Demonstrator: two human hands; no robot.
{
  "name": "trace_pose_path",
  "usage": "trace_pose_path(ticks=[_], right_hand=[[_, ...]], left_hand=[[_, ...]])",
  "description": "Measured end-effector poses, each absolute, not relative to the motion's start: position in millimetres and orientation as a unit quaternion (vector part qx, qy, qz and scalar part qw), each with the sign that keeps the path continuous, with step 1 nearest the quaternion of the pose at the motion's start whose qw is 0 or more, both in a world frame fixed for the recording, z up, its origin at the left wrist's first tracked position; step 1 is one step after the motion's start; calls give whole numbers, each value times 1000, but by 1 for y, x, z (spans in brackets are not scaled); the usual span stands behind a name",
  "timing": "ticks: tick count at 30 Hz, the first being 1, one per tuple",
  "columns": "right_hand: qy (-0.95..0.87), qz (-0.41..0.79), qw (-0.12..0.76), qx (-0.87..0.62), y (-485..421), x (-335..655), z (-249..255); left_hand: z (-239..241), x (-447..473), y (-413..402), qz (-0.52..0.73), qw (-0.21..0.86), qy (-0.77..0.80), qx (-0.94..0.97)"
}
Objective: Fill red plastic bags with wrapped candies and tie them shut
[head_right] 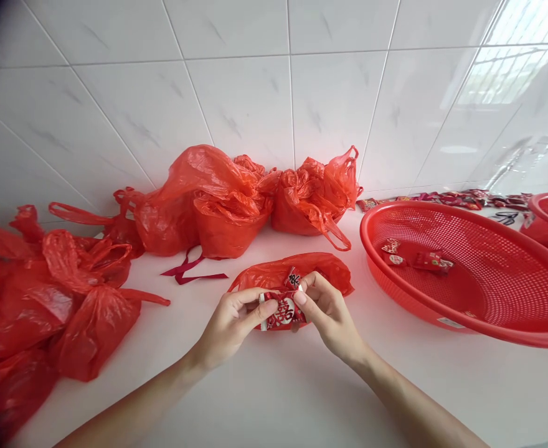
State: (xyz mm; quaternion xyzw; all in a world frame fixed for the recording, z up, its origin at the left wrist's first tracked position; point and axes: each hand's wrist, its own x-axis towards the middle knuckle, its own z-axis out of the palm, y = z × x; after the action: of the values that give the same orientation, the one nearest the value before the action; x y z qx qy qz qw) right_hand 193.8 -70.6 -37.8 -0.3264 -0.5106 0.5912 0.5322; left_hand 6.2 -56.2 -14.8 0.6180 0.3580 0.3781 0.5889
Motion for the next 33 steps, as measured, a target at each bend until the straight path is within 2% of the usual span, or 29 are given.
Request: trace_pose_path(ticks=[8, 17, 25, 33], right_hand=[[-573, 458, 555, -392, -72, 196, -46], [-564, 403, 584, -423, -71, 197, -43], [-514, 481, 577, -414, -71, 198, -36], [-509, 493, 577, -405, -68, 201, -34]], left_hand=[[-16, 5, -58, 377, 593, 353, 618], [-22, 6, -54, 331, 657, 346, 582], [-18, 5, -55, 332, 625, 347, 615], [-26, 0, -47, 370, 505, 385, 678]])
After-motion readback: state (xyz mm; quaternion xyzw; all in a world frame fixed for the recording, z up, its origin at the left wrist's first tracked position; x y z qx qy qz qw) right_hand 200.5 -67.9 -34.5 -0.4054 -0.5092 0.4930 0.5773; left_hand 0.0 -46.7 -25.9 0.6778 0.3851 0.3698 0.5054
